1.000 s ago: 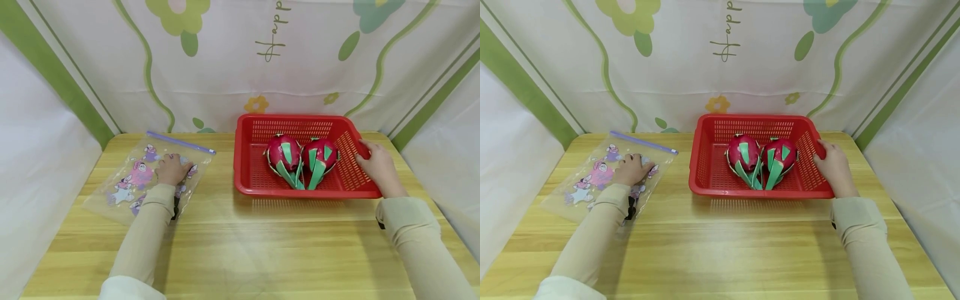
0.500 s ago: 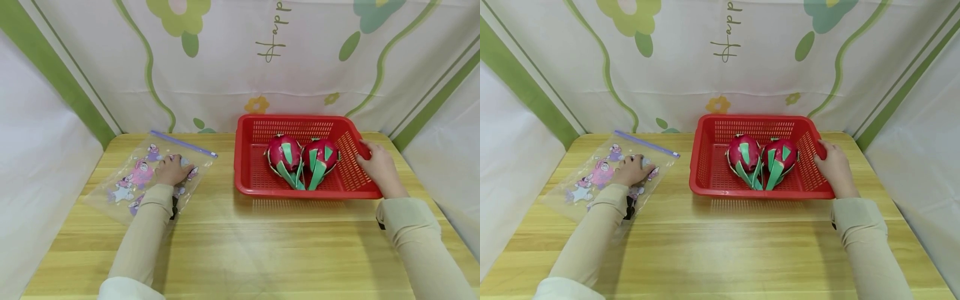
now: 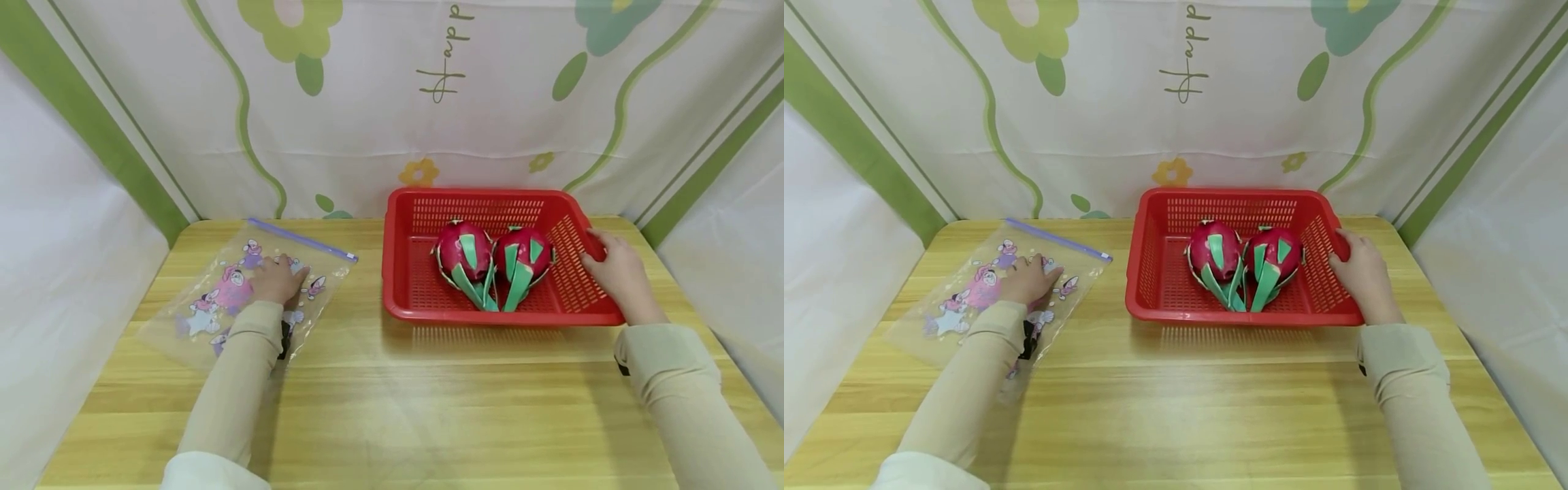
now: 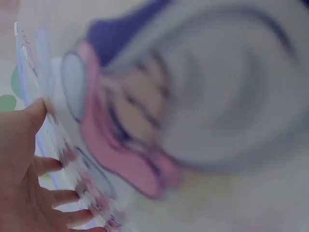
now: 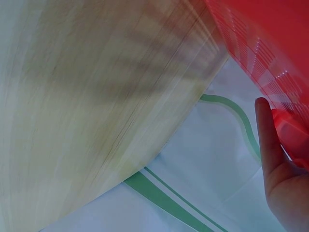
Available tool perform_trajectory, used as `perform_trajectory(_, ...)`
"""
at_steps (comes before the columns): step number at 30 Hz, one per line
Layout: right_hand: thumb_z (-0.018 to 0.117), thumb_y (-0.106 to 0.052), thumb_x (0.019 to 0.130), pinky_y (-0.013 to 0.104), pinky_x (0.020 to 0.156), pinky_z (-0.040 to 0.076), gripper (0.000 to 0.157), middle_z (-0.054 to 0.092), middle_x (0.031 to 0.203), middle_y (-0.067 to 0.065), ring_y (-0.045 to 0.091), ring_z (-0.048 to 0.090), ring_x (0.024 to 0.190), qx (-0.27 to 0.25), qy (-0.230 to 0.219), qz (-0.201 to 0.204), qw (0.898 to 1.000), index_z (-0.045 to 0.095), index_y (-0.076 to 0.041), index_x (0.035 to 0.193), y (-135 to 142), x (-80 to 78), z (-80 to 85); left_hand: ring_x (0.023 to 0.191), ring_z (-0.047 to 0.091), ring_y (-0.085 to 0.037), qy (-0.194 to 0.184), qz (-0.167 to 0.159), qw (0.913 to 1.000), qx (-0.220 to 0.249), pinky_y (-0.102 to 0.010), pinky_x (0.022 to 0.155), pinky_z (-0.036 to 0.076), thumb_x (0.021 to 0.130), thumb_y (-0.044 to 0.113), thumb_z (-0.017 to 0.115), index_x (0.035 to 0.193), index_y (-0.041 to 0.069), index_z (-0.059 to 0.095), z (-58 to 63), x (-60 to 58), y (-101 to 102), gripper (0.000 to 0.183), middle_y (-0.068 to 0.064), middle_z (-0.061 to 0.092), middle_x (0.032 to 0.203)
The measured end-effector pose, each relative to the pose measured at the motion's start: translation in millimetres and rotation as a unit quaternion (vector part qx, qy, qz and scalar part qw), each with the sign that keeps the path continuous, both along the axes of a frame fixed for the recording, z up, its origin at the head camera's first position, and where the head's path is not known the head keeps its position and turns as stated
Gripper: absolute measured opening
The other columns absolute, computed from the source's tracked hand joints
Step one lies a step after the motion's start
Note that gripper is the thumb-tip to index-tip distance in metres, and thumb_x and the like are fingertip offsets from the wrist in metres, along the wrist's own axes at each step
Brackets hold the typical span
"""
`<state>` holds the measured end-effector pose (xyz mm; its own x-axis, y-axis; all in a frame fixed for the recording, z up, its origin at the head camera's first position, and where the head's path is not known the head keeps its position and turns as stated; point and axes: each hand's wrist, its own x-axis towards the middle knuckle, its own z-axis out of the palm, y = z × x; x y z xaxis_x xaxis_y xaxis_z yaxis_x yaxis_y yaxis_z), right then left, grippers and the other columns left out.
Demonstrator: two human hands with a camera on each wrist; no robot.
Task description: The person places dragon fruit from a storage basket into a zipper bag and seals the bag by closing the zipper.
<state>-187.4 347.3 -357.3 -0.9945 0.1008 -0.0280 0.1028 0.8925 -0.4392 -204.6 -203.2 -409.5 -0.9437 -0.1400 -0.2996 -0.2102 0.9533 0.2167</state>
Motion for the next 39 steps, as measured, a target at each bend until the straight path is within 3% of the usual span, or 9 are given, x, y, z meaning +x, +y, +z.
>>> perform_trajectory(7, 0.049, -0.019, 0.097, 0.067, 0.088, 0.041, 0.059, 0.038, 0.132, 0.04, 0.049, 0.041, 0.106, -0.003, 0.001, 0.002, 1.0, 0.027, 0.001, 0.148, -1, 0.5, 1.5, 0.132, 0.026, -0.057, 0.007, -0.02, 0.9992, 0.035, -0.066, 0.105, 0.032, 0.097, 0.049, 0.044, 0.144, -0.005, 0.027, -1.7, -0.9, -8, 0.073, -0.039, 0.025, 0.143)
perform_trajectory(13, 0.049, -0.017, 0.097, 0.065, 0.085, 0.043, 0.059, 0.039, 0.129, 0.039, 0.047, 0.042, 0.103, -0.002, -0.002, 0.0, 1.0, 0.027, 0.002, 0.148, -1, 0.8, 1.3, 0.131, 0.026, -0.058, -0.01, -0.045, 0.996, 0.076, -0.065, 0.106, 0.031, 0.096, 0.041, 0.051, 0.143, -0.007, 0.028, 5.8, -2.0, -14, 0.071, -0.041, 0.024, 0.144)
perform_trajectory(17, 0.048, -0.019, 0.097, 0.065, 0.086, 0.043, 0.059, 0.039, 0.132, 0.039, 0.047, 0.043, 0.104, -0.003, -0.003, 0.002, 1.0, 0.026, 0.002, 0.148, -1, 0.2, 2.1, 0.13, 0.029, -0.058, 0.012, -0.009, 0.9947, 0.102, -0.064, 0.107, 0.031, 0.098, 0.041, 0.046, 0.143, -0.009, 0.026, 10.1, -1.7, -16, 0.07, -0.041, 0.025, 0.143)
perform_trajectory(21, 0.048, -0.02, 0.097, 0.064, 0.086, 0.042, 0.06, 0.04, 0.133, 0.039, 0.047, 0.044, 0.105, -0.003, -0.002, 0.007, 1.0, 0.025, 0.002, 0.148, 0, -1.8, 2.1, 0.131, 0.028, -0.058, 0.052, 0.043, 0.9935, 0.092, -0.065, 0.109, 0.027, 0.1, 0.043, 0.039, 0.142, -0.005, 0.029, 5.7, -2.5, -17, 0.065, -0.04, 0.026, 0.143)
perform_trajectory(25, 0.048, -0.02, 0.098, 0.064, 0.086, 0.042, 0.06, 0.04, 0.134, 0.039, 0.046, 0.044, 0.105, -0.002, 0.0, 0.008, 1.0, 0.026, 0.001, 0.149, 0, -3.2, 0.5, 0.133, 0.023, -0.059, 0.06, 0.057, 0.9926, 0.088, -0.066, 0.11, 0.023, 0.1, 0.044, 0.039, 0.146, -0.002, 0.027, -2.4, -4.9, -17, 0.066, -0.038, 0.023, 0.147)
perform_trajectory(32, 0.047, -0.021, 0.098, 0.065, 0.088, 0.041, 0.06, 0.038, 0.136, 0.038, 0.047, 0.043, 0.107, -0.007, -0.003, 0.006, 1.0, 0.025, 0.001, 0.149, -1, -2.3, 0.7, 0.137, 0.016, -0.056, 0.016, 0.033, 0.9969, 0.07, -0.066, 0.112, 0.017, 0.099, 0.043, 0.04, 0.148, -0.003, 0.021, -7.4, -2.3, -14, 0.07, -0.037, 0.017, 0.15)
perform_trajectory(39, 0.047, -0.022, 0.098, 0.066, 0.089, 0.041, 0.06, 0.037, 0.137, 0.038, 0.047, 0.042, 0.108, -0.003, -0.008, 0.001, 1.0, 0.024, 0.0, 0.15, 0, -1.3, 0.4, 0.134, 0.021, -0.058, 0.016, -0.013, 0.9969, 0.076, -0.066, 0.111, 0.023, 0.098, 0.041, 0.046, 0.147, -0.004, 0.023, -8.8, -2.2, -22, 0.07, -0.037, 0.02, 0.148)
